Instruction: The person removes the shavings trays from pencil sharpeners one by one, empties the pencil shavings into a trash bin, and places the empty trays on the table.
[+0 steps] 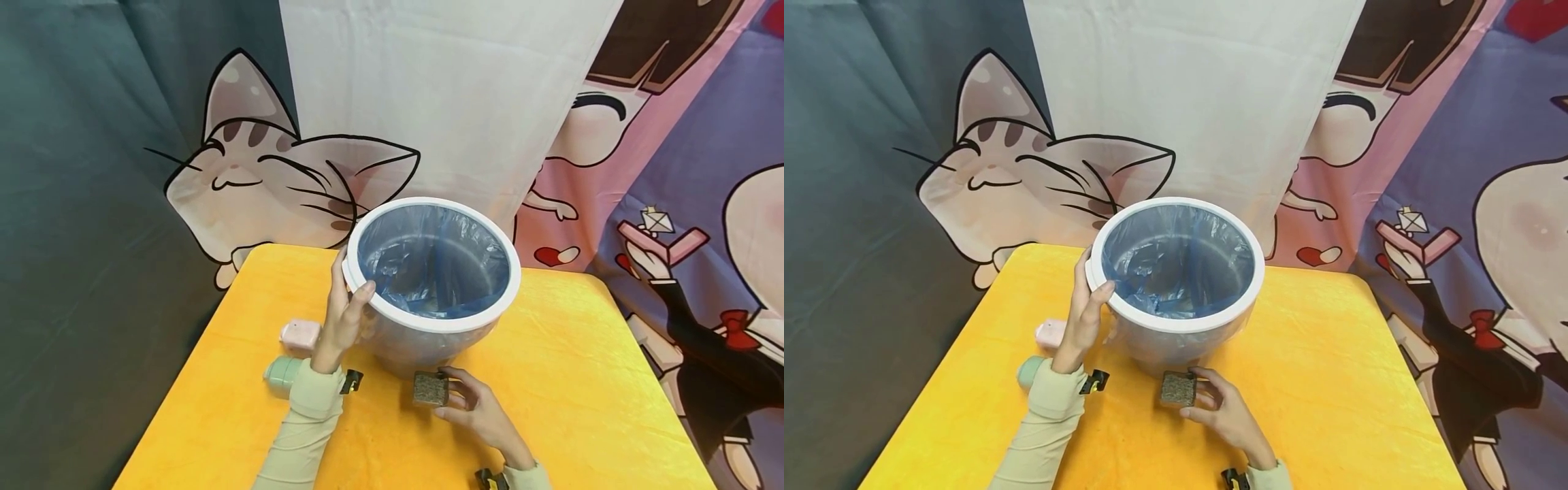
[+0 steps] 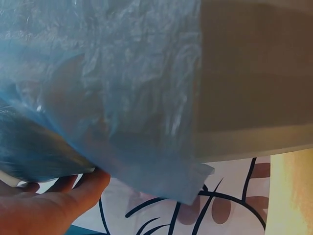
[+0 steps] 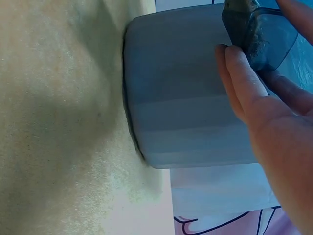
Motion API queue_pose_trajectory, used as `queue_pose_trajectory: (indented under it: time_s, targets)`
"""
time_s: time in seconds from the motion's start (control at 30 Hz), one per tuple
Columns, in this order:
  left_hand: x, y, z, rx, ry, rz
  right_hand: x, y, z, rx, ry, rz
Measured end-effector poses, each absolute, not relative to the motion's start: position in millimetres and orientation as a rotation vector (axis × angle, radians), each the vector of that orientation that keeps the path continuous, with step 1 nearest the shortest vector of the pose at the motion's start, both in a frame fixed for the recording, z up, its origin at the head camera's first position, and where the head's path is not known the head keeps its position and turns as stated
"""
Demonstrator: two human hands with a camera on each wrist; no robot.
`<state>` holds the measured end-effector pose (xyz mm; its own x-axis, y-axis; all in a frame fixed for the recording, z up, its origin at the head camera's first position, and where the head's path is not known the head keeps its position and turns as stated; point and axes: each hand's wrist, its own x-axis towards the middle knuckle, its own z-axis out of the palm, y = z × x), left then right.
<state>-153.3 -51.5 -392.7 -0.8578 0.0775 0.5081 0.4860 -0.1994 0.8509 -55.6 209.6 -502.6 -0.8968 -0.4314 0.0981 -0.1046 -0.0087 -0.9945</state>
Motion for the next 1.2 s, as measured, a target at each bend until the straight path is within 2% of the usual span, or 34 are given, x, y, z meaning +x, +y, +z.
queue_pose_trajectory:
  time_s: [0.83, 1.2]
  targets:
    - [-155, -47, -397, -0.635, -1.739, -2.092, -49, 222, -503, -0.588, 1.977, -2.066]
    - [-140, -46, -376, -0.603, -1.774, -2.103, -46, 227, -501, -0.516, 2.029, -2.07]
